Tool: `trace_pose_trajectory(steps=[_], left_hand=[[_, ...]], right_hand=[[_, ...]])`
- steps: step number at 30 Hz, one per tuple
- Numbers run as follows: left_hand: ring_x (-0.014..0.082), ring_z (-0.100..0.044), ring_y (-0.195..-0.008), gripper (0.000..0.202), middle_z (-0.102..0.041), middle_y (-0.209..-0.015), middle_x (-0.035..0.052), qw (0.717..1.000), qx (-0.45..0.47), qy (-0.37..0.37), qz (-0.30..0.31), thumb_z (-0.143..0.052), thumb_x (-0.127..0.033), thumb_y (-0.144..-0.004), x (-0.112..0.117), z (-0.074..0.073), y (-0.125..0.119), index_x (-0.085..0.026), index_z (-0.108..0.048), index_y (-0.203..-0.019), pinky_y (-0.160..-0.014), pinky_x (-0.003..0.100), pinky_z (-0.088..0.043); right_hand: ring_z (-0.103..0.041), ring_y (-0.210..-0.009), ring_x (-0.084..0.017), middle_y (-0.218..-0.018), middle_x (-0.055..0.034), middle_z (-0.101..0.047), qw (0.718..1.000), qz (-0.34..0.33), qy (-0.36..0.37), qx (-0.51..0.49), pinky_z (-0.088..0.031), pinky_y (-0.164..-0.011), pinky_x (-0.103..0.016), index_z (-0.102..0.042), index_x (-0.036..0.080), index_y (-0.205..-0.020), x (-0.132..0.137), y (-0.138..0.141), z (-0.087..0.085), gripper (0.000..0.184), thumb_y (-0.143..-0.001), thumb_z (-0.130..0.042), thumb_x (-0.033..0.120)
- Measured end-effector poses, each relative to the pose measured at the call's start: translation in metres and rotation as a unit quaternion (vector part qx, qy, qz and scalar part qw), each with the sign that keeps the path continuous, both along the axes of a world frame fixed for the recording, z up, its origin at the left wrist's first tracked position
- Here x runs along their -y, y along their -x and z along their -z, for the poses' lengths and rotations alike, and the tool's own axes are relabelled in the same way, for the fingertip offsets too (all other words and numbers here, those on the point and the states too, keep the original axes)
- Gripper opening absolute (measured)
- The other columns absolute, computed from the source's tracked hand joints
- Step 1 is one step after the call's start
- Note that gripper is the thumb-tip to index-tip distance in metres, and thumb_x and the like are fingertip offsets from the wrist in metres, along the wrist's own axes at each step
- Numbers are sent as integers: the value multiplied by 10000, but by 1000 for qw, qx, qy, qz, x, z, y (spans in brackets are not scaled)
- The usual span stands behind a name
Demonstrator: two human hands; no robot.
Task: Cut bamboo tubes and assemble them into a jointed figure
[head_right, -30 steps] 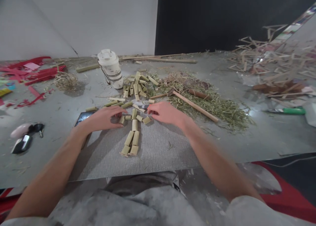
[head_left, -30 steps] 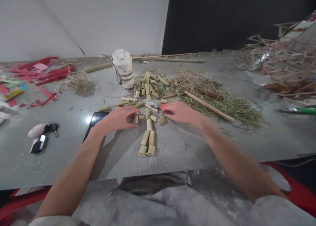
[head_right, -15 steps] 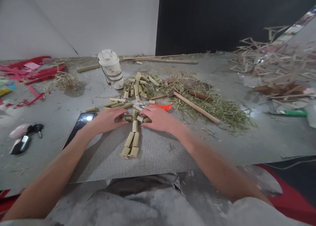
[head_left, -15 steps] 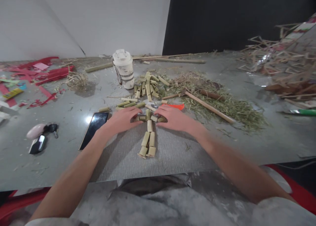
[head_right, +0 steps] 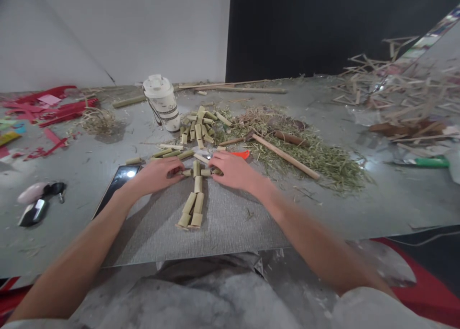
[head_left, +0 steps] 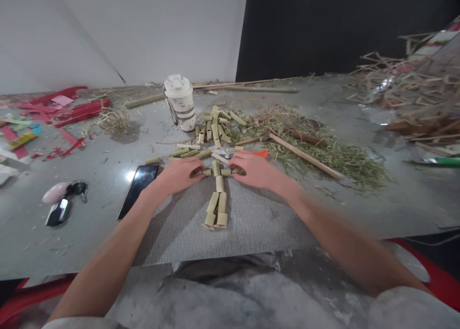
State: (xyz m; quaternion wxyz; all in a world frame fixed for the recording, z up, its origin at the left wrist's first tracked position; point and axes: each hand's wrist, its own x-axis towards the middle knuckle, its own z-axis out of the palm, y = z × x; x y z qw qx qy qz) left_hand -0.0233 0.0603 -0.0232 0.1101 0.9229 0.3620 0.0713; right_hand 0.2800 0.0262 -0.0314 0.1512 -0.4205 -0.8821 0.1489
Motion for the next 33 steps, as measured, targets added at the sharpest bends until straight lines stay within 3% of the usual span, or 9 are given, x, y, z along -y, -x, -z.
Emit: trace_pose_trajectory(steps=[4,10,19,26,33], left_hand=[[284,-713,-947,130,-761,-1040,83,1000,0,3,-1,-597,-336,-1051,-1,1,1,-230,-672,-1059,-766,371,-502],[280,-709,-893,246,-765,-1018,75,1000,-5,13,-10,-683,-384,-1001,-1,1,3,-242,-690,-1202,-709,346,-483],[284,-735,-971,220,-787,-1146,82,1000,8,3,3,-599,-280,-1027,-2,4,3,-239,-690,-1223,-773,368,-520],[280,-739,-989,236,-789,-1146,77,1000,11,-14,12,-616,-235,-1008,-5,6,6,-244,-692,-1230,-793,367,-530],[272,-745,-990,204,-786,-1171,97,1000,5,-11,26,-595,-246,-1032,-6,3,7,-228,-698,-1207,-780,360,-547]], right_hand=[[-651,-1239,-319,-1314,-132,-690,1000,5,1,-6,-550,-1023,-483,-705,212,-1216,0,-2,1,212,-1035,-622,283],[-678,-1192,-336,-1381,-138,-668,1000,7,18,-1,-594,-911,-472,-707,235,-1244,1,-4,-4,296,-1008,-716,414],[-660,-1292,-347,-1382,-137,-676,1000,10,7,-2,-590,-1022,-502,-712,236,-1265,0,-5,-1,261,-1021,-640,295],[-655,-1288,-340,-1341,-124,-689,1000,18,-11,6,-593,-1014,-505,-702,239,-1213,-1,-5,1,239,-988,-628,207],[-652,-1256,-330,-1312,-131,-682,999,20,-21,15,-580,-991,-487,-694,223,-1188,-4,-8,3,209,-992,-621,226]])
